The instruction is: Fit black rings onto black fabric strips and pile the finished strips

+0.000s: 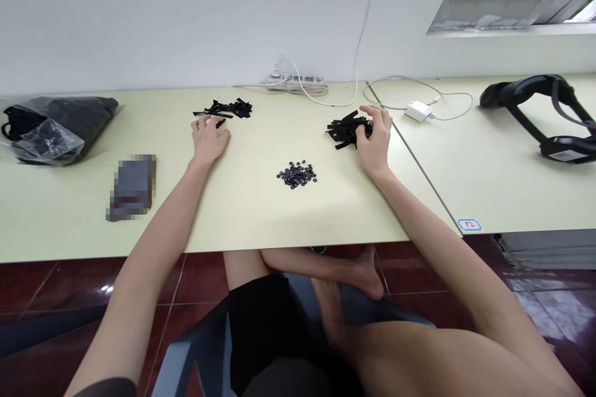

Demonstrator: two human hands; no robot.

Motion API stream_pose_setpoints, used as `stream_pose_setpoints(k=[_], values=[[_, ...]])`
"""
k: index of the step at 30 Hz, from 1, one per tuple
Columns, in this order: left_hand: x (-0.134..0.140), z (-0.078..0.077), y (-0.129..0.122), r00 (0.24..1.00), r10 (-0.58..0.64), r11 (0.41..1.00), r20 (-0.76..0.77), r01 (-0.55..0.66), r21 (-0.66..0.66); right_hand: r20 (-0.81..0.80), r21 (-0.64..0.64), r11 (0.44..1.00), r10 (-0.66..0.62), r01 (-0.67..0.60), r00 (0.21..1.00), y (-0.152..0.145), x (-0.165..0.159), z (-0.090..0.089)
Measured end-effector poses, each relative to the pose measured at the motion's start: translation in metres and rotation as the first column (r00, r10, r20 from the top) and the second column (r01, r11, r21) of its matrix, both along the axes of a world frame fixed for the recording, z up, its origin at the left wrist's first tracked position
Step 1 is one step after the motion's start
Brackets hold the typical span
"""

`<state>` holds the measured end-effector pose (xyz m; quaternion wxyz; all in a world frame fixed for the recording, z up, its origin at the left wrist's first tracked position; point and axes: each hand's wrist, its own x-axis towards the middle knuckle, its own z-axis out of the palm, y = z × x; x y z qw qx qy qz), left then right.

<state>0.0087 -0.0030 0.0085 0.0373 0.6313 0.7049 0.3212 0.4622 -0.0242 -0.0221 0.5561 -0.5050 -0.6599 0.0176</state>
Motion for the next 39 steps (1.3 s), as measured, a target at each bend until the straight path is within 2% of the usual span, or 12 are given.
stream_pose_setpoints(k=[2, 4, 10, 13, 16, 20, 22, 24, 28, 31, 35, 39], values=[[-0.012, 0.0, 0.003, 1.0, -0.015, 0.999, 0.003, 0.015, -0.044, 0.022, -0.003, 1.0, 0.01, -0.01, 1.0, -0.004, -0.005, 0.0], [-0.015, 0.001, 0.004, 0.999, -0.034, 0.999, 0.008, 0.034, -0.034, 0.029, -0.007, 1.0, 0.011, -0.011, 1.0, -0.006, -0.008, 0.002], [-0.002, 0.011, -0.003, 0.979, -0.123, 0.992, 0.164, 0.123, 0.011, 0.012, -0.025, 1.0, 0.017, -0.016, 1.0, -0.012, -0.013, 0.007], [0.002, 0.014, -0.007, 0.964, -0.15, 0.989, 0.221, 0.148, 0.024, 0.007, -0.007, 0.998, 0.062, -0.062, 0.998, -0.02, -0.021, 0.012], [0.007, 0.015, -0.009, 0.931, -0.234, 0.97, 0.281, 0.242, 0.007, 0.006, 0.019, 0.99, 0.14, -0.14, 0.99, -0.031, -0.032, 0.017], [0.025, 0.017, -0.014, 0.88, -0.413, 0.905, 0.236, 0.426, -0.005, 0.055, 0.021, 0.974, 0.225, -0.226, 0.973, -0.042, -0.044, 0.02], [0.042, 0.02, -0.02, 0.854, -0.473, 0.874, 0.218, 0.486, -0.005, 0.08, 0.017, 0.965, 0.26, -0.262, 0.962, -0.045, -0.048, 0.021], [0.063, 0.025, -0.031, 0.819, -0.507, 0.851, 0.27, 0.526, 0.003, 0.09, 0.013, 0.95, 0.309, -0.312, 0.947, -0.048, -0.05, 0.023], [0.107, 0.038, -0.061, 0.667, -0.588, 0.765, 0.457, 0.643, 0.045, 0.108, -0.045, 0.887, 0.462, -0.46, 0.88, -0.06, -0.057, 0.03], [0.13, 0.046, -0.082, 0.571, -0.638, 0.684, 0.516, 0.728, 0.04, 0.12, -0.105, 0.82, 0.573, -0.563, 0.811, -0.069, -0.064, 0.032], [0.141, 0.046, -0.096, 0.532, -0.673, 0.619, 0.514, 0.786, -0.003, 0.096, -0.111, 0.772, 0.636, -0.626, 0.766, -0.071, -0.07, 0.029], [0.14, 0.04, -0.095, 0.523, -0.667, 0.601, 0.531, 0.799, -0.033, 0.059, -0.12, 0.771, 0.634, -0.625, 0.771, -0.068, -0.071, 0.025]])
